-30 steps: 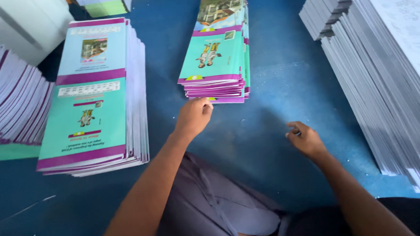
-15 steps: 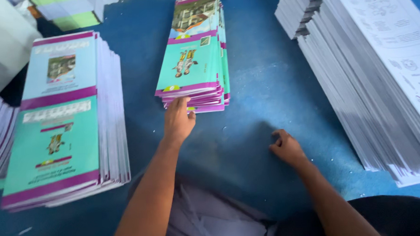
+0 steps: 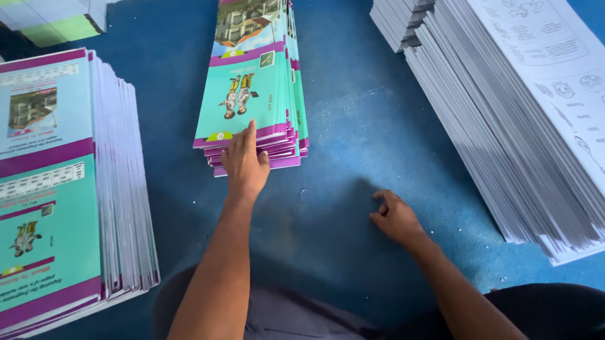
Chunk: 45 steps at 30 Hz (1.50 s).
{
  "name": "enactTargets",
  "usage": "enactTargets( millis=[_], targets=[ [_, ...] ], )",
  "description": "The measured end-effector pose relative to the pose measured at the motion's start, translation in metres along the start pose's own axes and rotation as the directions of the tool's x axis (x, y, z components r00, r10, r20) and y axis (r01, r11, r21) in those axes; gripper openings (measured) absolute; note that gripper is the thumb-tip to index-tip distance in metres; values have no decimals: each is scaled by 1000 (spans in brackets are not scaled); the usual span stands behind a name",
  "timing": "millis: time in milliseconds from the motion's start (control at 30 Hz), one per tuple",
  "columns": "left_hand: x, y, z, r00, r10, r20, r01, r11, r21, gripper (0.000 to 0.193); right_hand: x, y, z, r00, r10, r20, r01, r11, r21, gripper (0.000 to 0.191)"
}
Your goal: The person sits on the floor and assembles books by inserting loose printed pages into book covers. They open each cover, place a page inside, close it, and stack the completed book on a pile.
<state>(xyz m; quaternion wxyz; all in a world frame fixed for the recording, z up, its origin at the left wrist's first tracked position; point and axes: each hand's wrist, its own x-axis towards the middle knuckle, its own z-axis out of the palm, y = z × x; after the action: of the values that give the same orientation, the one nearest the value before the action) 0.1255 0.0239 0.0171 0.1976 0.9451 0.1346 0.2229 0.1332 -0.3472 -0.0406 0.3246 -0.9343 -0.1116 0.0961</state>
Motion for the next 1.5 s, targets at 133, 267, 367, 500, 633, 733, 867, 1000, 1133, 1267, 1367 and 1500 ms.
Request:
enactTargets(
  millis=[133,267,367,500,633,733,867,1000,1133,1267,1367,1500],
  targets=[
    [-6,12,-4,998,57,-38,-56,998,36,56,-4,-8,-8,997,66,46,-66,998,10,53],
    [-10,22,-9,987,45,-153,-40,999,35,32,-5,-11,-11,998,51,30,-52,998,23,53],
    [-12,24,-12,957,133,-258,-128,991,37,31,-2,-10,-9,999,31,28,-33,998,50,52],
    [-16,31,-10,906,229,-357,-277,957,-89,30,7,-8,-5,995,81,57,-82,996,28,55],
    [-23,46,-13,860,276,-429,-363,922,-137,30,13,-6,-3,999,30,24,-32,997,77,62],
    [-25,55,-23,924,246,-293,-326,908,-265,26,18,-7,1,998,56,2,-56,995,84,65],
    [-39,76,-31,864,320,-389,-424,879,-219,28,27,-13,2,998,46,-44,-41,993,111,57],
    [-54,97,-36,895,303,-327,-399,872,-284,31,37,-27,1,997,65,45,-79,853,516,45],
    [-76,119,-37,891,319,-325,-419,852,-314,31,33,-51,-9,978,72,195,-192,673,714,55],
    [-87,131,-39,877,385,-288,-466,827,-313,30,25,-76,-18,942,-18,336,-296,432,852,60],
    [-87,132,-40,870,438,-226,-491,811,-318,30,17,-86,-19,929,-129,346,-285,346,894,53],
    [-87,130,-44,866,477,-153,-500,812,-300,29,15,-89,-20,938,-194,288,-237,247,939,32]
  ],
)
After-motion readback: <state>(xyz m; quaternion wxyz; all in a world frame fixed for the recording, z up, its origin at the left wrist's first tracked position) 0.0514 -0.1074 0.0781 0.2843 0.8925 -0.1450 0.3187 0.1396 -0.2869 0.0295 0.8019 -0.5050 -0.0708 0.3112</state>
